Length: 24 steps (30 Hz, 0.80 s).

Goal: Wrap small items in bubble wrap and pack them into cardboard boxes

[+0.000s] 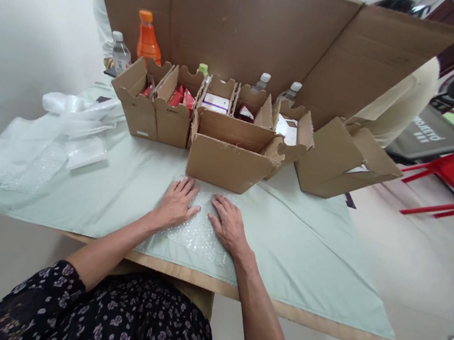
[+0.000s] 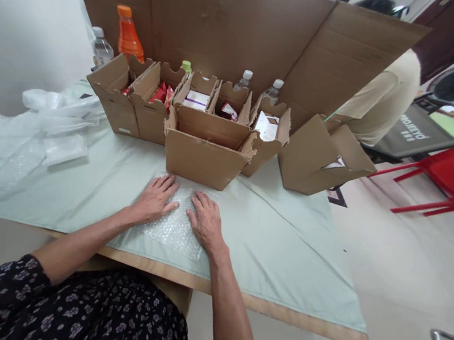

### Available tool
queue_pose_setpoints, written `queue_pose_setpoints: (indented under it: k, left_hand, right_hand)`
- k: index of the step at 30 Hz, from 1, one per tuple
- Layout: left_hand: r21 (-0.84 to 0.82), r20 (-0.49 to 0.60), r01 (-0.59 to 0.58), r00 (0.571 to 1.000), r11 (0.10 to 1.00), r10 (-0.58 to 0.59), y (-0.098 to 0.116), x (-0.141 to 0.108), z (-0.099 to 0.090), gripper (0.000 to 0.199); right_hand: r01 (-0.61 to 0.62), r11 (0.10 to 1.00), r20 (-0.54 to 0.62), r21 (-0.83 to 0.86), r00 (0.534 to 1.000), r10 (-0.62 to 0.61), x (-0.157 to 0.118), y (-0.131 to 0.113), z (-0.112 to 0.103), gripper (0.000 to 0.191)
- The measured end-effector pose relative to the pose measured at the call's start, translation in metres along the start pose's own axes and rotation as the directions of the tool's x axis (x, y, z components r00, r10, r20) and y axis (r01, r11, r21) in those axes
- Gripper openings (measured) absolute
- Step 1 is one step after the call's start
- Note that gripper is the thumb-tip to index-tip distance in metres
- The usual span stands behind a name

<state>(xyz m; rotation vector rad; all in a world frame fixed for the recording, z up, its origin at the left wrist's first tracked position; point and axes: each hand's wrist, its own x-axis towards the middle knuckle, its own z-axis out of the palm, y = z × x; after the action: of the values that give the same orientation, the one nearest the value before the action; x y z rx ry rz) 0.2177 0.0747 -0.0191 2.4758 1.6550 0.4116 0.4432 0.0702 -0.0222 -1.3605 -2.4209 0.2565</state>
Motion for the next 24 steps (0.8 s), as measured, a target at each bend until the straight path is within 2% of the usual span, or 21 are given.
queue_pose_setpoints:
  k: [5,14,20,24]
  left_hand:
    - [0.031,-0.013,0.086,0.996,0.996,-0.085,-0.002,-0.011,-0.004,0.062]
    - [0.023,-0.029,0.158,0.987,0.987,-0.157,0.015,-0.030,-0.005,0.059]
    - [0.025,-0.006,0.118,0.993,0.993,-0.118,0.013,-0.022,-0.011,0.054]
    - [0.012,0.015,0.077,0.997,0.997,-0.077,0.009,-0.016,-0.008,0.057]
  right_hand:
    - [-0.022,1.000,-0.019,0.016,1.000,0.023,-0.001,-0.001,-0.001,0.041]
    - [0.005,0.998,-0.048,0.061,0.999,-0.002,-0.001,0.009,0.002,0.039]
    - [-0.006,1.000,-0.080,0.003,0.997,0.007,0.000,0.003,-0.001,0.041]
    - [-0.006,0.999,-0.003,-0.037,1.000,0.005,0.000,0.000,-0.002,0.047]
